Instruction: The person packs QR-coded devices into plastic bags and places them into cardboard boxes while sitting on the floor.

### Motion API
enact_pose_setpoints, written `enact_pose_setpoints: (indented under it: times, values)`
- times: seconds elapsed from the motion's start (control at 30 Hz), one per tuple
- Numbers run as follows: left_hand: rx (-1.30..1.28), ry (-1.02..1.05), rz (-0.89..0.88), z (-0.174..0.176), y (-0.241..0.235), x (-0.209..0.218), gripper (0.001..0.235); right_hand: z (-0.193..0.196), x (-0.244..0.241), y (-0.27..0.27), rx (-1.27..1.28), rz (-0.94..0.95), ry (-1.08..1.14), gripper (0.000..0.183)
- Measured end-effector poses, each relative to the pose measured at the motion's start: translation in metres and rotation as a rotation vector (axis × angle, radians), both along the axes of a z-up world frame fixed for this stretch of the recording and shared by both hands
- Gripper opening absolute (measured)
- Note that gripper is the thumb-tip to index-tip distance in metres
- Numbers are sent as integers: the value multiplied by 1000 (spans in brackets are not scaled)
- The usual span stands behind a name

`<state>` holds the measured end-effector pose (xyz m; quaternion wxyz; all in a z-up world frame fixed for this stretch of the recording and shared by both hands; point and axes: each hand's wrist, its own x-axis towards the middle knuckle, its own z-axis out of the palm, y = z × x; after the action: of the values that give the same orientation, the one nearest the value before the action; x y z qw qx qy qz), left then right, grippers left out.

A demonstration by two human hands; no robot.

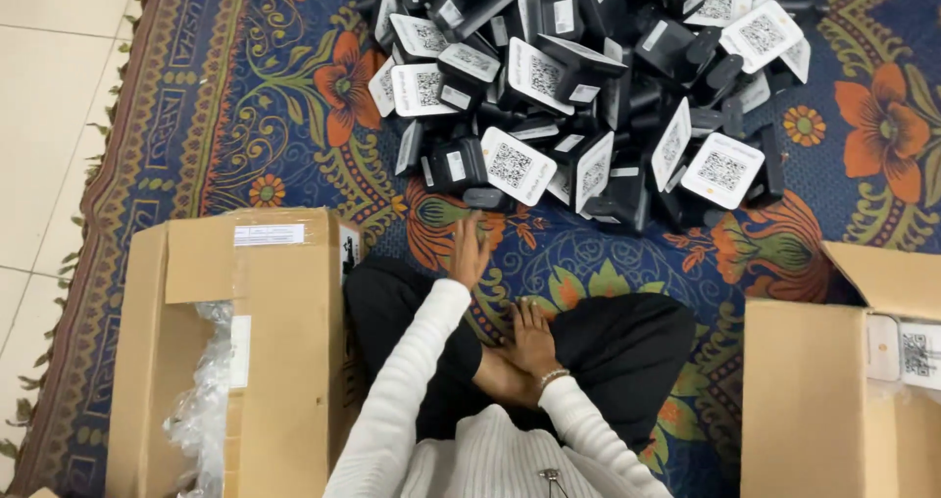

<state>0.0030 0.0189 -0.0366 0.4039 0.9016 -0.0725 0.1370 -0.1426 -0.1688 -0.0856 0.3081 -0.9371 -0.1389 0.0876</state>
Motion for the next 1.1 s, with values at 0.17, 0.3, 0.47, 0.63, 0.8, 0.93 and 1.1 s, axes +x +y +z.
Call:
enact_pose_setpoints:
  times: [0.17, 0.3, 0.47, 0.63, 0.8, 0.93, 1.1]
  values:
    - [-159, -108, 249, -9, 34, 98, 65, -9, -8, 12, -430, 67, -7, 82]
    - [-308, -38, 561, -84, 46, 169, 73, 3, -2, 9, -410, 65, -1, 84]
    - [-775, 100, 389, -65, 50, 145, 55, 3, 1, 2, -358, 62, 69, 83]
    - [-1635, 357, -84, -6, 55, 67, 46, -9, 46, -19, 421, -257, 504, 76]
    - [-1512, 580, -441, 28, 45, 1, 66, 79, 114, -27, 1329, -254, 915, 77]
    - [-886, 611, -671, 38, 35, -19, 85, 98, 139, -35, 1255, -270, 685, 48]
    - [-554, 579, -549, 17, 13, -25, 78, 52, 136, -53, 1065, -110, 381, 43]
